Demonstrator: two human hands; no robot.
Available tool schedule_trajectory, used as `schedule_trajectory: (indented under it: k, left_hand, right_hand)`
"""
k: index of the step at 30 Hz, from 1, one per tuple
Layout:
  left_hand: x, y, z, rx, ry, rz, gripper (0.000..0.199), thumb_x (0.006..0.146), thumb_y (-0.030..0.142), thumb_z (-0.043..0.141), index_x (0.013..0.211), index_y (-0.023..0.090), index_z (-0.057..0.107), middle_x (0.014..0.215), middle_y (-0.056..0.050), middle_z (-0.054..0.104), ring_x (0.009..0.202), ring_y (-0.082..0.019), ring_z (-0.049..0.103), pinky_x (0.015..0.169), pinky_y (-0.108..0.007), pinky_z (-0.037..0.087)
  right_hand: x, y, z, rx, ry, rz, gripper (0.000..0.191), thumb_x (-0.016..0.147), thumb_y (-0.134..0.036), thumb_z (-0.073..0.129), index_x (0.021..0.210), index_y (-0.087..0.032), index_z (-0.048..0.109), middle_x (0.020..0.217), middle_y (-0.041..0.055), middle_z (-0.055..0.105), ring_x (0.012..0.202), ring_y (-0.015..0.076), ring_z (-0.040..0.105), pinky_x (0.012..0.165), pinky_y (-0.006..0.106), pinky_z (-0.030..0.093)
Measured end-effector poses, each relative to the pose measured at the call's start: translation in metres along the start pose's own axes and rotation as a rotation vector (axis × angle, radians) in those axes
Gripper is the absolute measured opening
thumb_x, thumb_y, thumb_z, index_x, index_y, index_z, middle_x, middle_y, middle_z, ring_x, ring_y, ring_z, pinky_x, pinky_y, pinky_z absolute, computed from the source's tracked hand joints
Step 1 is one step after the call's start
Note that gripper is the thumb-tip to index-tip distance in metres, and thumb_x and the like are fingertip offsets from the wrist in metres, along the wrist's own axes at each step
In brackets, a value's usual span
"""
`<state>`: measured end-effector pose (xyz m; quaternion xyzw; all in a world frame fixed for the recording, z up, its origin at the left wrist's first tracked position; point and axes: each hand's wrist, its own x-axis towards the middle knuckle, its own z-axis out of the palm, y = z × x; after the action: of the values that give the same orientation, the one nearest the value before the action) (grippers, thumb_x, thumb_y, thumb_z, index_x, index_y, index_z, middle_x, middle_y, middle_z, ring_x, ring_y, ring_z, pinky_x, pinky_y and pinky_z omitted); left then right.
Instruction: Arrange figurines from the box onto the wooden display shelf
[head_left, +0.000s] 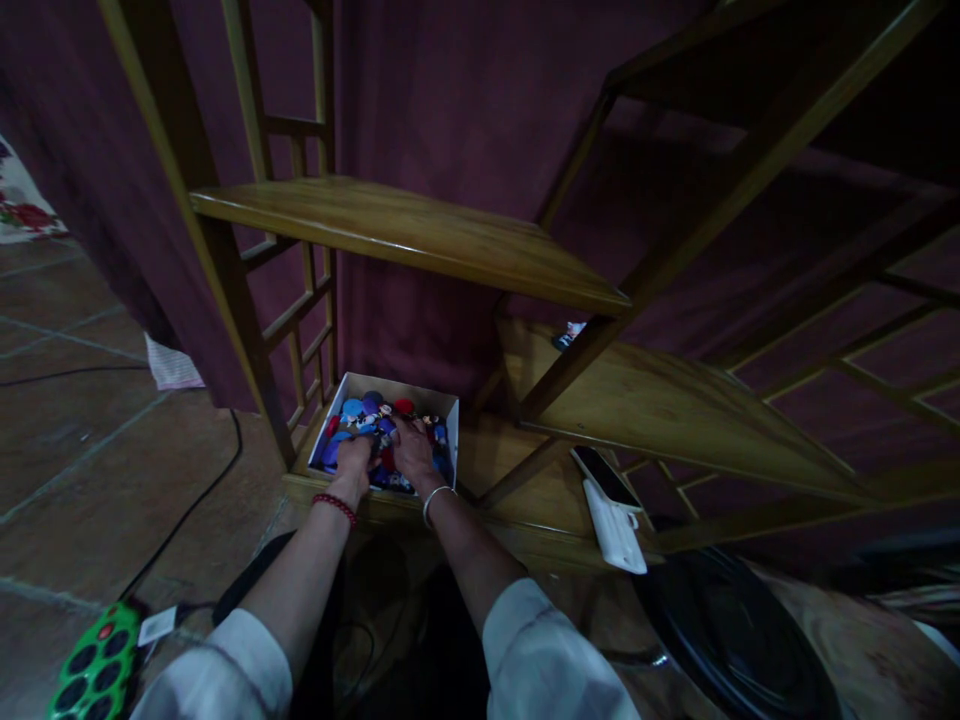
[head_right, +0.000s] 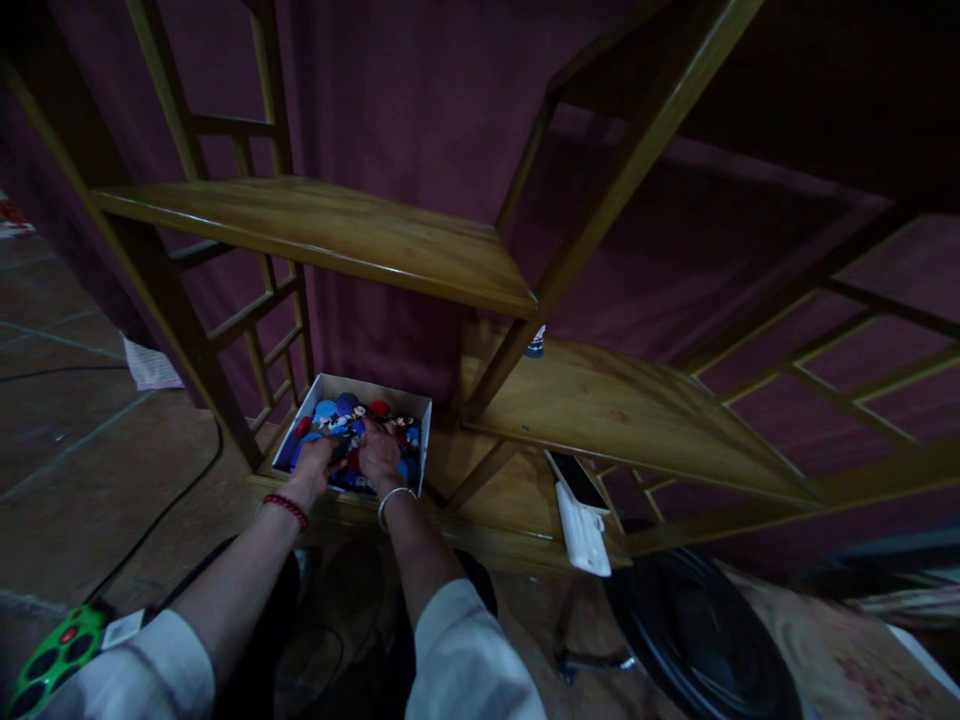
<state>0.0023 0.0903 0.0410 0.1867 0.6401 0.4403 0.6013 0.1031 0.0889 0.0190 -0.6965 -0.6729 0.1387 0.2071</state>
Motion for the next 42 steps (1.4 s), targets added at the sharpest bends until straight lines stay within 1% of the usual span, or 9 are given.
schedule_trajectory:
  k: [5, 10, 14, 19, 27, 31, 34, 38, 42]
  left_hand:
    - [0.003, -0.001, -0.001, 0.005, -0.02, -0.003, 0.008, 0.067, 0.007, 0.051, 0.068, 0.014, 0.051, 0.057, -0.001, 0.054, 0.046, -0.01, 0.052, 0.045, -0.022, 0.043]
    - [0.005, -0.001, 0.0, 0.01, -0.038, 0.006, 0.009, 0.067, 0.006, 0.051, 0.068, 0.015, 0.051, 0.052, 0.001, 0.051, 0.041, -0.011, 0.049, 0.041, -0.022, 0.039]
    - [0.007, -0.002, -0.001, 0.007, -0.055, 0.009, 0.011, 0.066, 0.005, 0.051, 0.071, 0.015, 0.053, 0.053, 0.001, 0.052, 0.041, -0.011, 0.049, 0.042, -0.023, 0.039]
    - [0.011, -0.003, -0.003, -0.006, -0.056, -0.005, 0.012, 0.067, 0.005, 0.05, 0.073, 0.015, 0.052, 0.055, 0.001, 0.053, 0.043, -0.011, 0.051, 0.044, -0.023, 0.041]
    - [0.011, -0.003, -0.002, -0.019, -0.055, 0.019, 0.015, 0.064, 0.004, 0.051, 0.072, 0.016, 0.053, 0.054, 0.002, 0.052, 0.042, -0.01, 0.048, 0.043, -0.021, 0.04]
    - [0.01, -0.002, -0.002, -0.014, -0.045, 0.018, 0.013, 0.063, 0.006, 0.052, 0.072, 0.015, 0.054, 0.054, 0.001, 0.052, 0.042, -0.01, 0.049, 0.043, -0.022, 0.04]
    - [0.01, -0.002, -0.002, -0.015, -0.04, 0.004, 0.012, 0.064, 0.006, 0.052, 0.072, 0.015, 0.054, 0.057, 0.0, 0.054, 0.045, -0.011, 0.051, 0.046, -0.023, 0.042]
    - [0.01, -0.001, -0.003, -0.035, -0.021, -0.029, 0.012, 0.065, 0.005, 0.052, 0.07, 0.016, 0.053, 0.061, 0.0, 0.055, 0.05, -0.011, 0.053, 0.051, -0.024, 0.045]
    - [0.01, -0.002, -0.005, -0.039, -0.002, -0.043, 0.011, 0.066, 0.005, 0.052, 0.069, 0.016, 0.051, 0.064, 0.0, 0.055, 0.054, -0.011, 0.054, 0.052, -0.024, 0.046]
  right_hand:
    - [0.014, -0.002, 0.005, -0.074, -0.175, 0.074, 0.047, 0.081, -0.009, 0.034, 0.126, -0.02, 0.042, 0.116, 0.0052, 0.058, 0.113, 0.018, 0.041, 0.091, 0.028, 0.031]
    - [0.024, -0.006, 0.008, -0.098, -0.244, 0.139, 0.047, 0.082, -0.015, 0.036, 0.128, -0.023, 0.04, 0.11, 0.0063, 0.061, 0.113, 0.0215, 0.042, 0.083, 0.031, 0.036]
    - [0.028, -0.008, 0.011, -0.118, -0.238, 0.123, 0.049, 0.078, -0.013, 0.039, 0.127, -0.022, 0.041, 0.111, 0.0068, 0.061, 0.113, 0.0223, 0.043, 0.085, 0.031, 0.034]
    - [0.035, -0.003, 0.017, -0.151, -0.202, 0.131, 0.047, 0.077, -0.021, 0.045, 0.124, -0.015, 0.044, 0.122, 0.0112, 0.052, 0.115, 0.0221, 0.042, 0.094, 0.032, 0.027]
    - [0.031, -0.002, 0.017, -0.11, -0.194, 0.133, 0.029, 0.081, -0.025, 0.045, 0.108, -0.027, 0.057, 0.112, 0.0052, 0.057, 0.11, 0.0192, 0.046, 0.092, 0.03, 0.029]
    - [0.026, -0.003, 0.014, -0.074, -0.198, 0.121, 0.03, 0.081, -0.021, 0.045, 0.11, -0.026, 0.053, 0.108, 0.0038, 0.06, 0.105, 0.0177, 0.051, 0.091, 0.029, 0.03]
    - [0.023, -0.001, 0.014, -0.031, -0.202, 0.142, 0.032, 0.08, -0.019, 0.046, 0.111, -0.026, 0.05, 0.104, 0.0017, 0.062, 0.1, 0.0167, 0.055, 0.087, 0.027, 0.034]
    - [0.019, 0.002, 0.016, 0.044, -0.147, 0.18, 0.033, 0.08, -0.02, 0.047, 0.112, -0.028, 0.049, 0.106, -0.0009, 0.062, 0.1, 0.0149, 0.055, 0.083, 0.025, 0.038]
    - [0.017, 0.004, 0.016, 0.032, -0.142, 0.193, 0.035, 0.081, -0.022, 0.046, 0.115, -0.028, 0.05, 0.11, 0.0, 0.061, 0.103, 0.0163, 0.054, 0.085, 0.026, 0.038]
